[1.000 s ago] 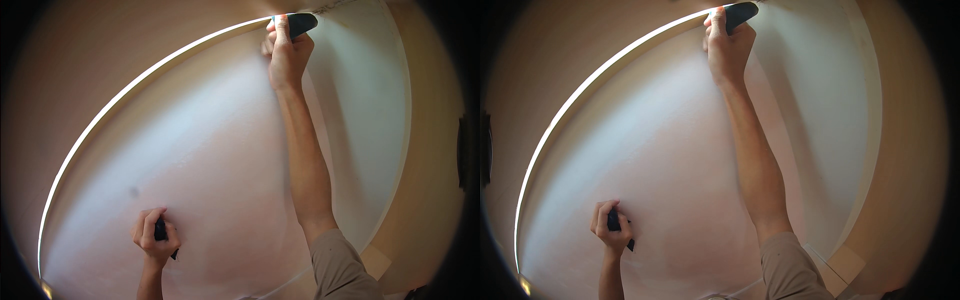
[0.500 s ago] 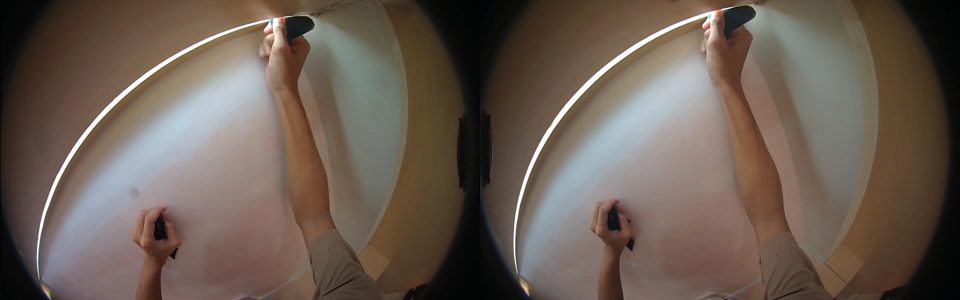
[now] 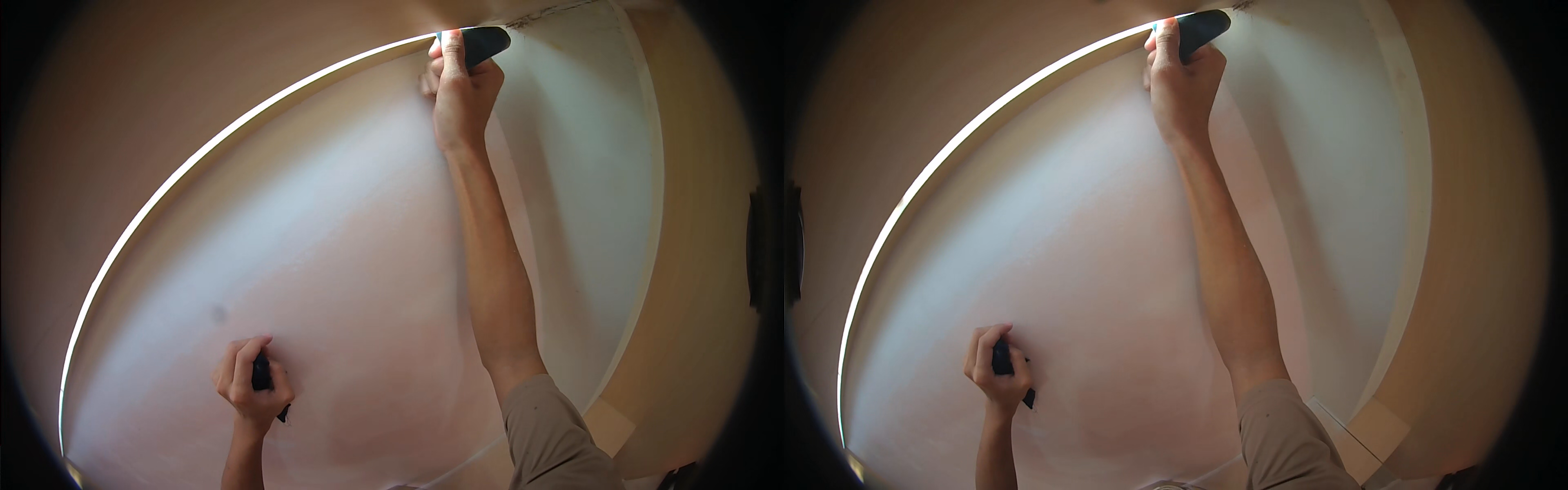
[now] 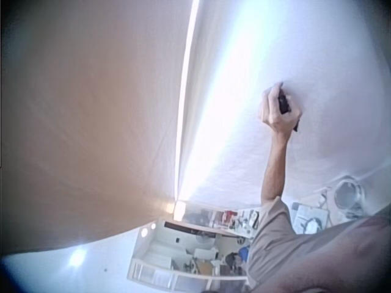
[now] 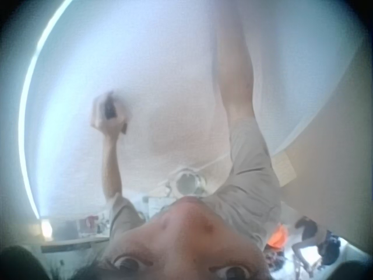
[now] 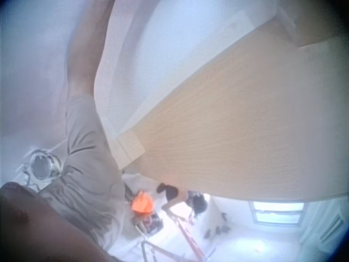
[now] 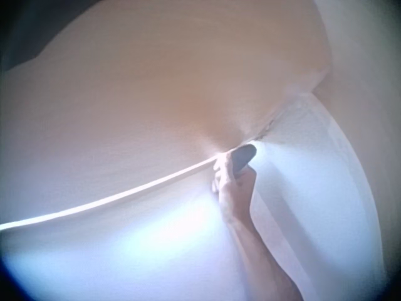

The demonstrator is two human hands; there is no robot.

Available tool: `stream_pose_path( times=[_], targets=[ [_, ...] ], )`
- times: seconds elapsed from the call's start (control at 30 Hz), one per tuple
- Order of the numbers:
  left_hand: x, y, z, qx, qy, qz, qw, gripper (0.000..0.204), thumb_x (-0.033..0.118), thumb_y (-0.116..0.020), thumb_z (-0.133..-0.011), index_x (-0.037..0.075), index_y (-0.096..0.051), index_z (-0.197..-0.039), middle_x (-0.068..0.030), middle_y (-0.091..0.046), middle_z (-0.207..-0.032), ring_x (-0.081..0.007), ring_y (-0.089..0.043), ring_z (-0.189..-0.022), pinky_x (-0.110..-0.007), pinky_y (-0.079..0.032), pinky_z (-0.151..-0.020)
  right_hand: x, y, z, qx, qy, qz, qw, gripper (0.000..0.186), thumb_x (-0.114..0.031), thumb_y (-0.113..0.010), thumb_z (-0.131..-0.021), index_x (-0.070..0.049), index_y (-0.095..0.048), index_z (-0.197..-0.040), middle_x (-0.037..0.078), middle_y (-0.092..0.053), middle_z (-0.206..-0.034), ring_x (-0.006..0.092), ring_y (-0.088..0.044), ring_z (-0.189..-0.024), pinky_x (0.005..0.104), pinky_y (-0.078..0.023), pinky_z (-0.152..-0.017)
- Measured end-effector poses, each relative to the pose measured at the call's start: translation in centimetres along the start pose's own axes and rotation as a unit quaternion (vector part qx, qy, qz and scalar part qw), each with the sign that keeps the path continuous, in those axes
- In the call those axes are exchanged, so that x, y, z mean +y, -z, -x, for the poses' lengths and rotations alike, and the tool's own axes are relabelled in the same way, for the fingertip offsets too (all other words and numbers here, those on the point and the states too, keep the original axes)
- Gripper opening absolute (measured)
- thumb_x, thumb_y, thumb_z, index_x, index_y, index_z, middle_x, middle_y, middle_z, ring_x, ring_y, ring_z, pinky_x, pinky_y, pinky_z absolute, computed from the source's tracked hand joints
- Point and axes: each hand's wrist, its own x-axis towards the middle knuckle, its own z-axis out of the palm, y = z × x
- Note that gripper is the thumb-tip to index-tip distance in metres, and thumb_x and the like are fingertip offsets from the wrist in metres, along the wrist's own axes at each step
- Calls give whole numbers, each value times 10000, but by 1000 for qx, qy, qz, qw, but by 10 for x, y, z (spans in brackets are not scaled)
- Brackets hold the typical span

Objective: The person applies a curved wall trim piece along the ceiling line using a small hand tool to press and smooth it into place. They repeatedly adjust the trim and use a cloth to wipe the surface while working along the curve.

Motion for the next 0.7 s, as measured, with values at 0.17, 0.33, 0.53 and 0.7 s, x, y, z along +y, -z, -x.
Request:
stream_pose_path(
  times=[0.17, 0.33, 0.53, 0.7],
  targets=[
    [0, 1, -2, 5, -8, -8, 1000, 364, -127, -550, -668, -28, -676, -995, -125, -616, -801, -246, -606, -663, -331, -483, -598, -1, -2, 1, 11, 1, 14, 1000, 416, -250, -538, -1087, -46, -569, -726, -51, -421, -521, 37, -362, -407, 250, -260, -409],
    [-2, 1, -1, 5, -21, -16, 1000, 379, -108, -575, -640, -18, -686, -991, -113, -641, -795, -229, -620, -631, -311, -477, -552, 1, -1, 2, 19, 19, 23, 999, 418, -244, -533, -1086, -46, -565, -720, -47, -430, -523, 36, -374, -409, 248, -264, -410],
    [-3, 2, -1, 8, -29, -24, 999, 388, -97, -586, -621, -11, -691, -984, -105, -655, -793, -220, -625, -616, -299, -473, -531, 2, 0, 2, -2, 6, 17, 1000, 420, -243, -527, -1087, -44, -562, -719, -46, -431, -529, 34, -375, -409, 247, -264, -409],
    [-4, 3, -1, 8, -33, -30, 999, 383, -98, -588, -620, -10, -690, -978, -109, -660, -795, -221, -630, -619, -298, -477, -536, 3, -2, 4, 11, 2, 4, 1000, 414, -236, -525, -1088, -44, -562, -722, -51, -417, -523, 34, -373, -409, 248, -264, -408]
  ],
)
